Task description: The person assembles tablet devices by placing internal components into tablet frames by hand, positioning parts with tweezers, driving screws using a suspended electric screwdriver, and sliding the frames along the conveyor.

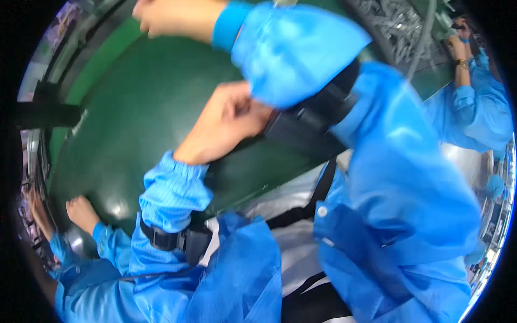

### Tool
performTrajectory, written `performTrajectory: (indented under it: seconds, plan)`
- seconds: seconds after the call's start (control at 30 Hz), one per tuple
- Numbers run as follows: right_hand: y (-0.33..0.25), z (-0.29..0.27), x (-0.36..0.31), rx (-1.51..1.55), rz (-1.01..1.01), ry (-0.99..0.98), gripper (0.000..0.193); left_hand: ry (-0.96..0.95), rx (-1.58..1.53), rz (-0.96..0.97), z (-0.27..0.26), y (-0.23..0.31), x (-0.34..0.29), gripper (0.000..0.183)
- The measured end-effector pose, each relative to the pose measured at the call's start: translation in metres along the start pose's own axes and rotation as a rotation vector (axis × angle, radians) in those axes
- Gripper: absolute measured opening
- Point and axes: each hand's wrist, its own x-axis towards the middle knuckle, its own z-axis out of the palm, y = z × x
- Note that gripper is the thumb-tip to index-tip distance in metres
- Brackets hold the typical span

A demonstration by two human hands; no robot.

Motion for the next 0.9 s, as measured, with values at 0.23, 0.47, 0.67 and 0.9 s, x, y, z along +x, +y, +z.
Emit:
performTrajectory:
  seconds: [0.23, 0.47, 0.67, 0.9]
  plan:
    - [-0.008, 0.003, -0.01, -0.134, -0.184, 0.341, 0.014, -0.083, -0.248, -0.116, 0.007, -0.008, -0.004, 0.072]
    - [-0.036, 0.017, -0.037, 0.004, -0.271, 0.295, 0.009, -0.106, 0.21, 0.016, 0.03, -0.012, -0.014, 0.067]
    - [-0.008, 0.017, -0.06, -0.895, -0.77, 0.122, 0.019, 0.077, 0.381, -0.21, 0.052, -0.025, -0.024, 0.041]
    - [-0.028, 0.006, -0.071, 0.3, 0.104, -0.036, 0.017, 0.093, 0.506, 0.025, 0.057, -0.017, -0.018, 0.042]
